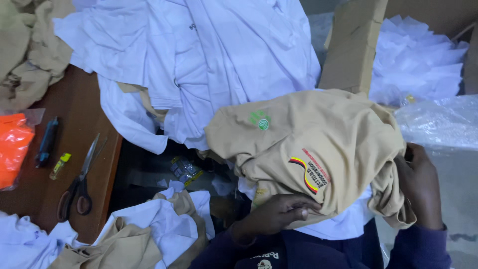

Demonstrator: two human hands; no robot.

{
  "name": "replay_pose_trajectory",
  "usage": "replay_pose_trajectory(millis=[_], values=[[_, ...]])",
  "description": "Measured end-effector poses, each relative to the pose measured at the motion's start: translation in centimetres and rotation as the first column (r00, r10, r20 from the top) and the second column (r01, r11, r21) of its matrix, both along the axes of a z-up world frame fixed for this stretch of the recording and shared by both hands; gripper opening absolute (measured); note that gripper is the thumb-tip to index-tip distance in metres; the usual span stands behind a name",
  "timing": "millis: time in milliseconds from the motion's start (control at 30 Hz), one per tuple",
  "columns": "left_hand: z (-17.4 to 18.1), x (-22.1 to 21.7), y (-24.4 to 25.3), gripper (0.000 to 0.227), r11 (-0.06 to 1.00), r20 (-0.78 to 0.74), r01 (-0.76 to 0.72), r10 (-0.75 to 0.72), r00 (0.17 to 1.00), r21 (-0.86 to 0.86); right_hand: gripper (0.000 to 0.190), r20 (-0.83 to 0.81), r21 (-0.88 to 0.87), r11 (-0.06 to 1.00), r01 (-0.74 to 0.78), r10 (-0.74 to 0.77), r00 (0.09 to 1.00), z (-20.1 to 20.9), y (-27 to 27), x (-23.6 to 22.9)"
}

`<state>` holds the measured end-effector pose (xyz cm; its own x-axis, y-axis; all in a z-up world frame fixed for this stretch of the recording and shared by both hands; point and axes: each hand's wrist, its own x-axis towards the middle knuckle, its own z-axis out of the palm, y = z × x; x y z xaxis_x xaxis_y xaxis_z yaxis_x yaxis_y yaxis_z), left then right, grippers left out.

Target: The person trims excess threads from embroidered logos on white and tan shirts using a small pair of snips.

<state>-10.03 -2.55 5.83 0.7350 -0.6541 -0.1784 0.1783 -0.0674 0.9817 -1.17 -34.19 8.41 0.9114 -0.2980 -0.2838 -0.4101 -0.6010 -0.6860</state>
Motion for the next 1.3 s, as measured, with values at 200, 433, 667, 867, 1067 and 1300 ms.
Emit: replay_pose_trajectory(millis=[200, 433, 667, 867, 1067, 1300], values=[[3.8, 0.0, -0.6, 0.045, 0.863, 0.741, -0.426, 0.096, 0.665, 0.271, 0.02, 0.329, 0.039, 0.998, 0.039, -0.05, 0.943, 2.4, -1.1, -7.1], [-0.4, -2.2, -1.0, 0.02, 0.945, 0.657, -0.296, 0.135, 0.742, 0.14, 0.035, -0.141, 0.315, 0.866, -0.389, 0.447, 0.883, -3.1, 4.3, -8.3], [5.0, -2.3, 0.6, 0.013, 0.922, 0.568, -0.386, 0.31, 0.762, 0.015, 0.034, 0.462, 0.008, 0.933, -0.36, 0.315, 0.829, -1.2, 7.8, -10.6], [4.1, 0.2, -0.3, 0.026, 0.749, 0.697, -0.662, 0.463, 0.547, 0.022, 0.037, 0.531, -0.45, 0.725, -0.522, 0.687, 0.496, -6.0, 10.7, -10.2], [-1.7, -1.2, -1.0, 0.025, 0.718, 0.668, -0.694, 0.488, 0.562, 0.06, 0.039, 0.439, -0.421, 0.7, -0.578, 0.714, 0.545, -6.6, 8.4, -10.4], [0.3, -1.3, 0.8, 0.016, 0.772, 0.537, -0.633, 0.507, 0.674, 0.066, 0.02, 0.544, -0.264, 0.773, -0.577, 0.613, 0.573, -2.3, 11.4, -9.0]])
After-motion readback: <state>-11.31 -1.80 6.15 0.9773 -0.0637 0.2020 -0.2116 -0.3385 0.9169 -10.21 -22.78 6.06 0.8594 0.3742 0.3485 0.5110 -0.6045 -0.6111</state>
